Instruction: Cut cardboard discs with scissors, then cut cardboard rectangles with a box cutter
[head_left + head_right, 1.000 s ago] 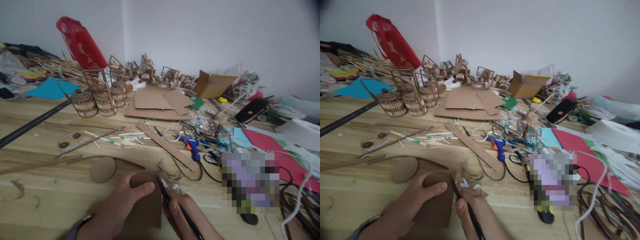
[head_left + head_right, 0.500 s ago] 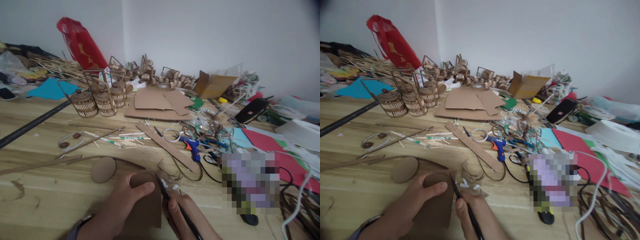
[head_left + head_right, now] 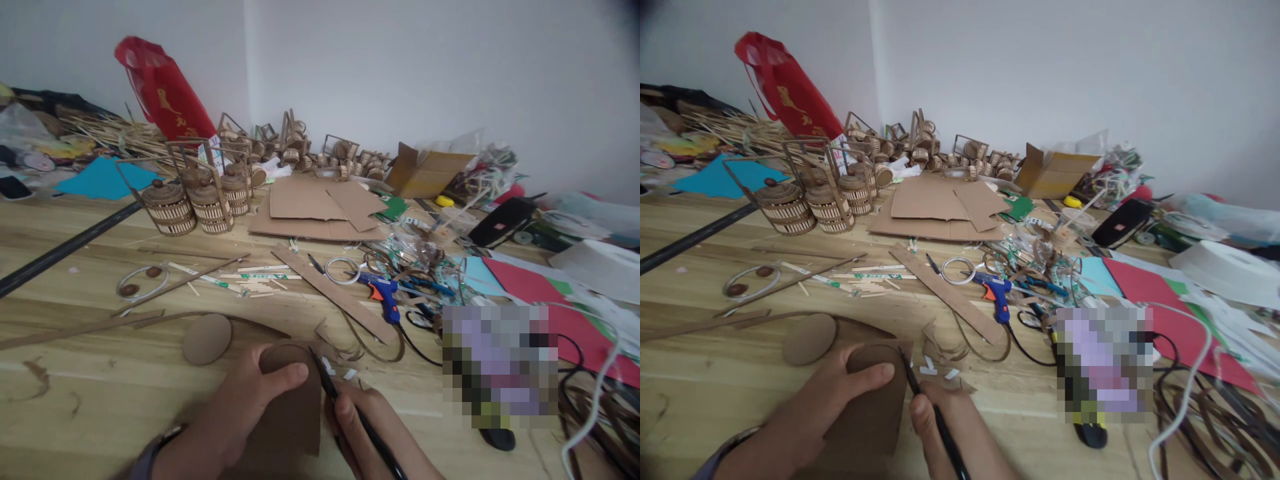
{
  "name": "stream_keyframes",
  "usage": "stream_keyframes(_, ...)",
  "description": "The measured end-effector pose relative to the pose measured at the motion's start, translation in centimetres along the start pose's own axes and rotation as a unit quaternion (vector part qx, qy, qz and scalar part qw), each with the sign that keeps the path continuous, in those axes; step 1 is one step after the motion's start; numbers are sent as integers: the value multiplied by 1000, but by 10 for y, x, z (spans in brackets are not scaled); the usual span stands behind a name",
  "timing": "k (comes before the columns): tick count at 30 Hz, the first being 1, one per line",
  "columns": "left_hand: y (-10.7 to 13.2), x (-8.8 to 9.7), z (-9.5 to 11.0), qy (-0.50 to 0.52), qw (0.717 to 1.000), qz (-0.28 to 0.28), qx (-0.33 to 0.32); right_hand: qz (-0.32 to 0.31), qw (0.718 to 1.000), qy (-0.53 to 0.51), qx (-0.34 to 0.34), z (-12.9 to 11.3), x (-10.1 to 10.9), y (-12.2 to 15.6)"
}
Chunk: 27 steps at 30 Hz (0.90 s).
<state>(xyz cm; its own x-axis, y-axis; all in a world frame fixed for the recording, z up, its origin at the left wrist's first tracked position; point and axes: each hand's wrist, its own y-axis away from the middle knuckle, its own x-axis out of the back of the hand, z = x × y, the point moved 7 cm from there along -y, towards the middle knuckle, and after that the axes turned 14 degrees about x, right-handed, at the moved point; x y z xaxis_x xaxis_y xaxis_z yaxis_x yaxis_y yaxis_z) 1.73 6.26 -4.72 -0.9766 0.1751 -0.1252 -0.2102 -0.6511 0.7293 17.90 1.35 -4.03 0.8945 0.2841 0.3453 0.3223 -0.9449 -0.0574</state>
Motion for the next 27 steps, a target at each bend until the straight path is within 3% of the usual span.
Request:
stream_keyframes(4,-1,4,2,-8,1000,20,-7,-1,1000,3,-5,-5,-1,-3)
stream_keyframes(14,0,1,5,-19,999,-25,-37,-63,997,-21,-25,-13,-7,-10)
stream_keyframes(24,-3,2,3,-37,999,-14,-28,-49,998,-21,-45,-15,-7,-9)
stream_keyframes(27,-3,1,1,-35,999,-21,-24,-38,999,13,-10,-11,-6,-10)
